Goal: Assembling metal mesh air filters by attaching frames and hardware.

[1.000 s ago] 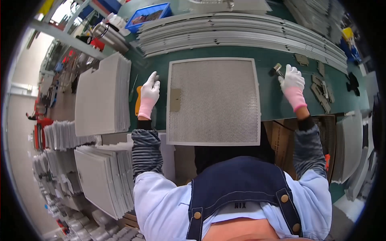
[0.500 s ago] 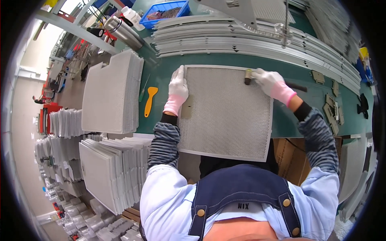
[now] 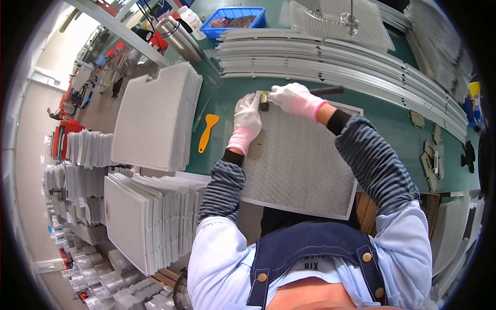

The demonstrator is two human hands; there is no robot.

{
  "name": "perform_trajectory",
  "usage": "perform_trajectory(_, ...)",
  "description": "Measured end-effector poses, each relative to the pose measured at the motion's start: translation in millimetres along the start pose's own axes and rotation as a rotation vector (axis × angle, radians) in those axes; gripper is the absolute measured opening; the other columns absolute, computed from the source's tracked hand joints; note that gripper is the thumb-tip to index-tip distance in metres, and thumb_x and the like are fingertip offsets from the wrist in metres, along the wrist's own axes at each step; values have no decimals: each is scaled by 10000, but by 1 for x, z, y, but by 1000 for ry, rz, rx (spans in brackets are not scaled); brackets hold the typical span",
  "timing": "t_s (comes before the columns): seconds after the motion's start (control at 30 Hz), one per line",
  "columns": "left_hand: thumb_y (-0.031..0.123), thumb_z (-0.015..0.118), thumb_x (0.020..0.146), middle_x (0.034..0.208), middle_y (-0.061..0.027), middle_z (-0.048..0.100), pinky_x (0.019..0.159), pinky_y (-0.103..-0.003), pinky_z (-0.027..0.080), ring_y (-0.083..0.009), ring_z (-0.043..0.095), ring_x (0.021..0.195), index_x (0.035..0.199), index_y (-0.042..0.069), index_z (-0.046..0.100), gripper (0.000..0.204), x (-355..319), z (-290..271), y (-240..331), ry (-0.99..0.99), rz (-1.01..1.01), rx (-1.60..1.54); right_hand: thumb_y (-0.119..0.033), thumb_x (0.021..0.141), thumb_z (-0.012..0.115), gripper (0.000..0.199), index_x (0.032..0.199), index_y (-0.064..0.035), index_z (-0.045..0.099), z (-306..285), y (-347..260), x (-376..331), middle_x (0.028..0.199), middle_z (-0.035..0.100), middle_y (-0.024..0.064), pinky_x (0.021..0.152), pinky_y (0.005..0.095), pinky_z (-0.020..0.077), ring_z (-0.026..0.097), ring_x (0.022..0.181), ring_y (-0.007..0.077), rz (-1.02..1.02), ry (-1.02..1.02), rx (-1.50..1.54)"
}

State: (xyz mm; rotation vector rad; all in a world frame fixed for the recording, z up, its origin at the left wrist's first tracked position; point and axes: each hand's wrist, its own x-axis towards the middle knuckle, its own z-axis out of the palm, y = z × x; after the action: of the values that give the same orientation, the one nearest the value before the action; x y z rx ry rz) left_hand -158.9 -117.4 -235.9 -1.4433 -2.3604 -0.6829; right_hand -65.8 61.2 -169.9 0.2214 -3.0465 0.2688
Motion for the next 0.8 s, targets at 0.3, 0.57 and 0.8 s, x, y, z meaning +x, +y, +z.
perform_trajectory(0.3,119,552,831,1019,-107,593,794,-392,516,-267,602,980,1013,92,627,198,47,-25,35,-325,-6,305,-134,857,583,259,1113,-122,625,-50,95,-244,970,598,129,657,448,525,641,809,344,521,271,-202)
perform_trajectory(0.57,79,555,875,1192,-162,644,941,-302,467,-226,621,1075,1437,50,376,590,16,-59,-43,-222,-333,-682,-421,435,894,1057,1356,-142,457,3,-136,-297,1393,357,235,1065,629,265,347,1307,430,124,-23,90)
perform_trajectory(0.8,137,543,934,1125,-90,686,852,-250,478,-104,612,940,1299,2,540,389,-75,-166,3,47,-437,-787,-77,812,603,269,1066,10,630,-31,-95,-325,1102,619,190,977,466,444,582,1088,386,569,138,608)
